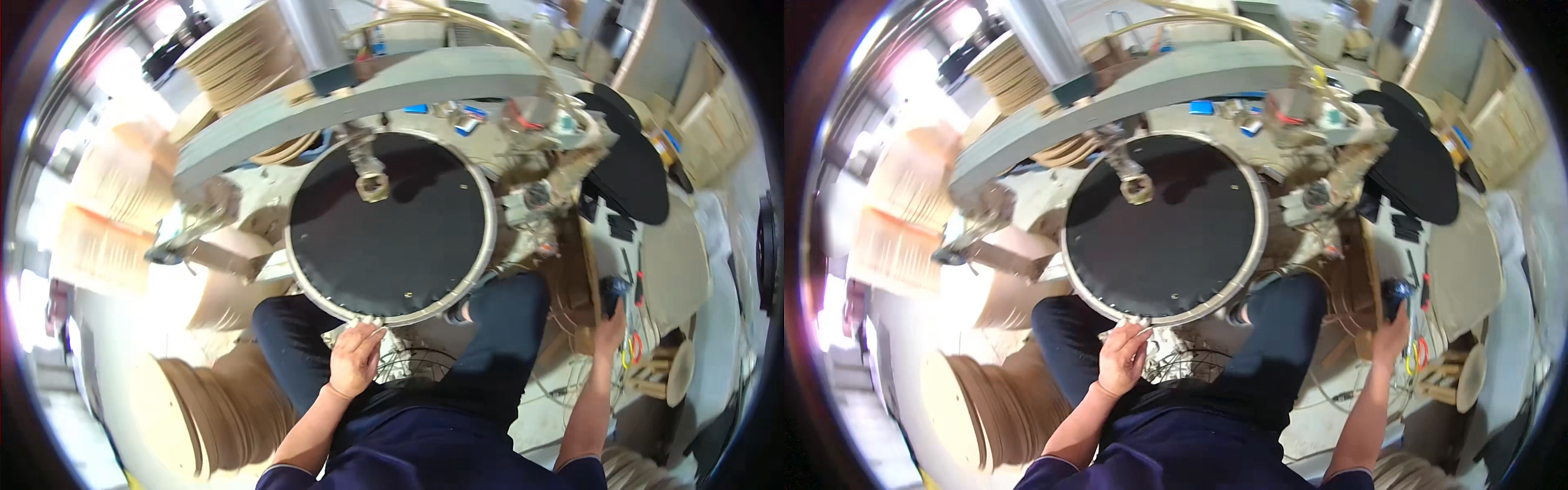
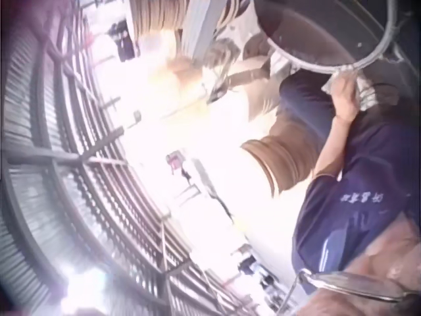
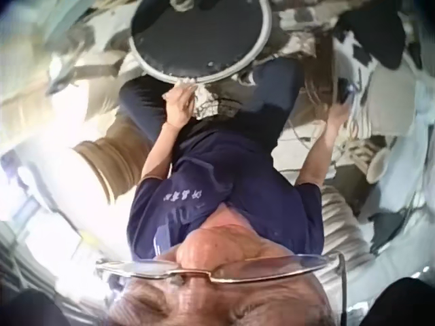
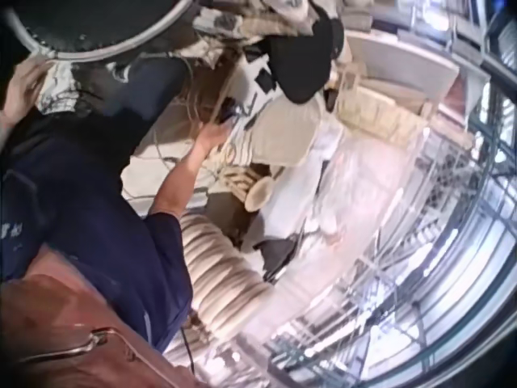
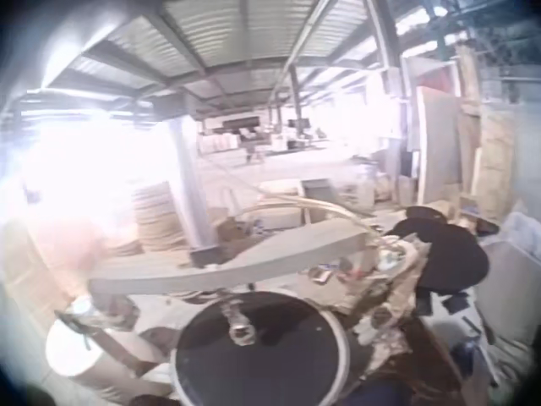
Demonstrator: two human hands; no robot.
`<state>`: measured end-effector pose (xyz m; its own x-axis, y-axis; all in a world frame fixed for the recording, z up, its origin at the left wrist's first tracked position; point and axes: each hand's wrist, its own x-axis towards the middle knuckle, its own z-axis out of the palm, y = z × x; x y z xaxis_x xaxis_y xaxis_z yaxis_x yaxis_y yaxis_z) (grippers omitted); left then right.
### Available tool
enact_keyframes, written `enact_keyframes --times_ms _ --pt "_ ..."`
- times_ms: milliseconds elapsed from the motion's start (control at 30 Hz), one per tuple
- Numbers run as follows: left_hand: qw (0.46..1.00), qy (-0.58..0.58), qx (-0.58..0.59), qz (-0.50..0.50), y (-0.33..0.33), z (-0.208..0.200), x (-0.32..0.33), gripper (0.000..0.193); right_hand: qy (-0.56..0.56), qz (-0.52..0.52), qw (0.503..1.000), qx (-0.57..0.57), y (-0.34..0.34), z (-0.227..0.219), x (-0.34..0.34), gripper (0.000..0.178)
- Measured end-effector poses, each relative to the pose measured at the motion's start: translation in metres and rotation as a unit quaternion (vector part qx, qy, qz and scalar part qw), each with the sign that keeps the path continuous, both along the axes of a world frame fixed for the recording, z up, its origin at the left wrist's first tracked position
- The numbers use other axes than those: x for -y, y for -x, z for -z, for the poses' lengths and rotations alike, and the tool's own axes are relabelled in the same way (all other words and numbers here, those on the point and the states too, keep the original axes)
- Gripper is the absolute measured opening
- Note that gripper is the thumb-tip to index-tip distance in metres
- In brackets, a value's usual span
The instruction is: Applying upholstery or a covering to a circular wooden furniture component and securing it with an industrial staple gun.
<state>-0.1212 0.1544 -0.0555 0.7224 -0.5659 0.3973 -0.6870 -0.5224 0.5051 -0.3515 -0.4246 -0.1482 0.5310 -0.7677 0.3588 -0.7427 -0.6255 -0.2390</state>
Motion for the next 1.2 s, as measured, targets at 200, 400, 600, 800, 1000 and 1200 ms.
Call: enact_keyframes --times_ms 200,400,600,800,1000,1200 --pt "0.977 0.137 -0.066 -0.148 -0.019 -0.004 -0.016 0.03 0.023 -0.066 0.996 0.047 -0.036 -0.015 -0.052 0.051" --pt "0.882 0.336 -0.184 -0.276 -0.104 0.035 -0.034 0.043 -0.134 -0.179 0.969 0.106 -0.137 -0.071 -0.153 0.039" --pt "0.931 0.147 -0.058 -0.329 -0.177 0.025 -0.016 0.053 -0.233 -0.282 0.905 0.215 -0.227 -0.075 -0.186 0.036" --pt "0.947 0.036 0.025 -0.32 -0.19 0.055 0.002 0.058 -0.224 -0.274 0.921 0.162 -0.298 -0.083 -0.182 0.039" --pt "0.937 0.019 0.003 -0.35 -0.182 0.042 0.009 0.061 -0.183 -0.27 0.935 0.14 -0.366 -0.072 -0.171 0.038" --pt "0.934 0.002 -0.022 -0.356 -0.184 0.037 0.008 0.061 -0.149 -0.209 0.965 0.06 -0.408 -0.074 -0.174 0.035"
